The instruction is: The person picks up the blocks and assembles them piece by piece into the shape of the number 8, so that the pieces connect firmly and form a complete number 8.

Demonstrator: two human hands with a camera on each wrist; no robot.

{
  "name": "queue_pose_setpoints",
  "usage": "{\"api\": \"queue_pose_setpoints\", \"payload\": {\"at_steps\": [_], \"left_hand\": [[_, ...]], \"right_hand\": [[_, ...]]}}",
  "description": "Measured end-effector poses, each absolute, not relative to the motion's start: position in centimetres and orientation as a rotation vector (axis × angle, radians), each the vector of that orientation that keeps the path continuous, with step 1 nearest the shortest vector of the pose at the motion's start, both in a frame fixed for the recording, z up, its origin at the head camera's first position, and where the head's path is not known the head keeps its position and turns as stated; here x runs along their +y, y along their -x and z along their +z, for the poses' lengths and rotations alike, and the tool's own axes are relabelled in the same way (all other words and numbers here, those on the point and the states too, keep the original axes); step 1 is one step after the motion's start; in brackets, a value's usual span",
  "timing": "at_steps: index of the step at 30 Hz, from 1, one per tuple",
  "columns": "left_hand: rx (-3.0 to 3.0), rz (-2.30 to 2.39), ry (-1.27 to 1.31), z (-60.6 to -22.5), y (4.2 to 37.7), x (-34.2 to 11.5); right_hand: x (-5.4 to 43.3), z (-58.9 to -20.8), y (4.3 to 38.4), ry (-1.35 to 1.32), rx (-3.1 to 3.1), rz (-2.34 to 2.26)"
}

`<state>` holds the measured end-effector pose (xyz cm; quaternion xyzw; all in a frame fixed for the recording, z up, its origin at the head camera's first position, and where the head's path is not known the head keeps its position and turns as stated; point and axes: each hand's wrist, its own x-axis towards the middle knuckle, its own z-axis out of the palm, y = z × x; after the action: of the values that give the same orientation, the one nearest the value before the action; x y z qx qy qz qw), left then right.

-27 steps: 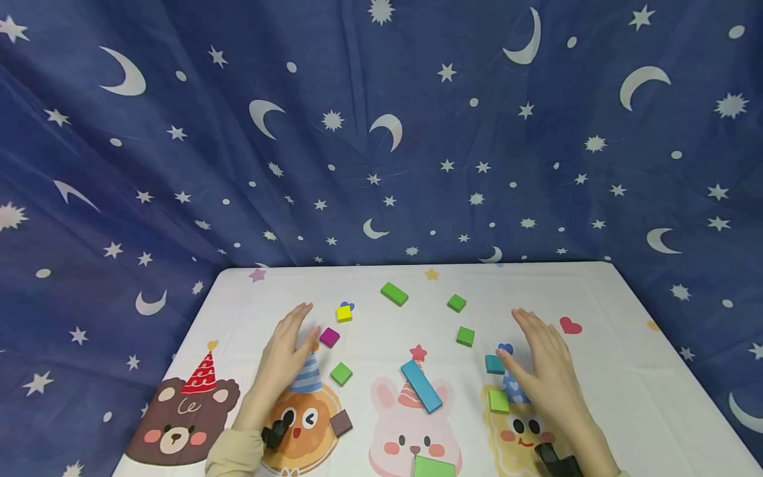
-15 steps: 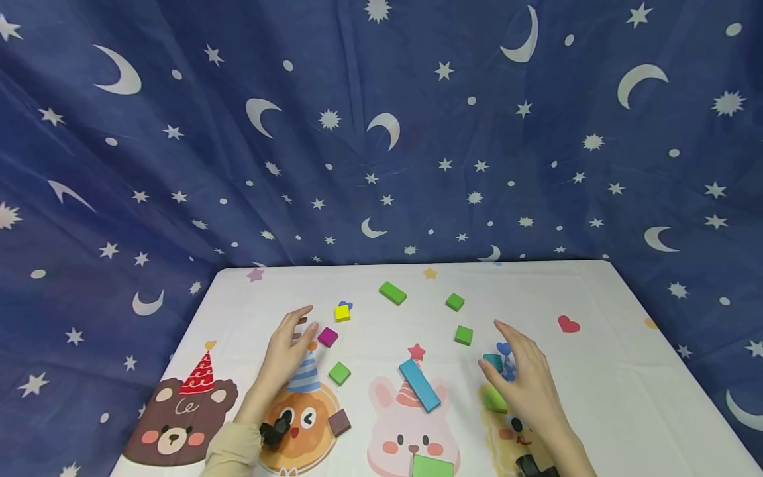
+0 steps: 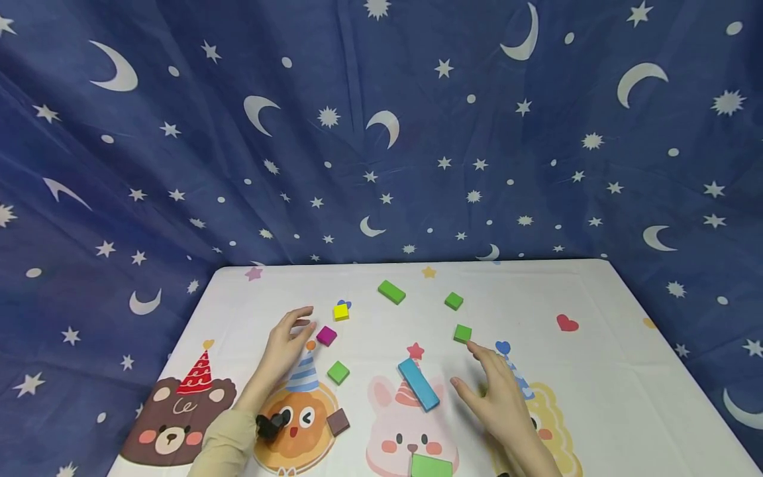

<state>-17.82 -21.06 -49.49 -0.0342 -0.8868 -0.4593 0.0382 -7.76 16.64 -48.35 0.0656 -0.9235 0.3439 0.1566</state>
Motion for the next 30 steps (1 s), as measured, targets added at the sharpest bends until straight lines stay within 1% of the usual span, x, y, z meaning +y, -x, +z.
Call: {"api": "queue_pose_setpoints", "payload": {"at_steps": [6,20,30], "left_hand": [[-2.721,-1.472,0.113,-50.2,18.4,-21.3],[-2.886,-1.531,0.179,-50.5,19.8,-21.9],[-2.956,-1.548,0.372,-50.5,20.3,-22.1]], "right_hand": [[15.5,-49.1,7.5,-0.189,-2.684,0.985],[13.3,-49.9,7.2,-0.137,-2.901,0.911],[12.5,-50.0,7.2,-0.204,-2.983,0.808]]}}
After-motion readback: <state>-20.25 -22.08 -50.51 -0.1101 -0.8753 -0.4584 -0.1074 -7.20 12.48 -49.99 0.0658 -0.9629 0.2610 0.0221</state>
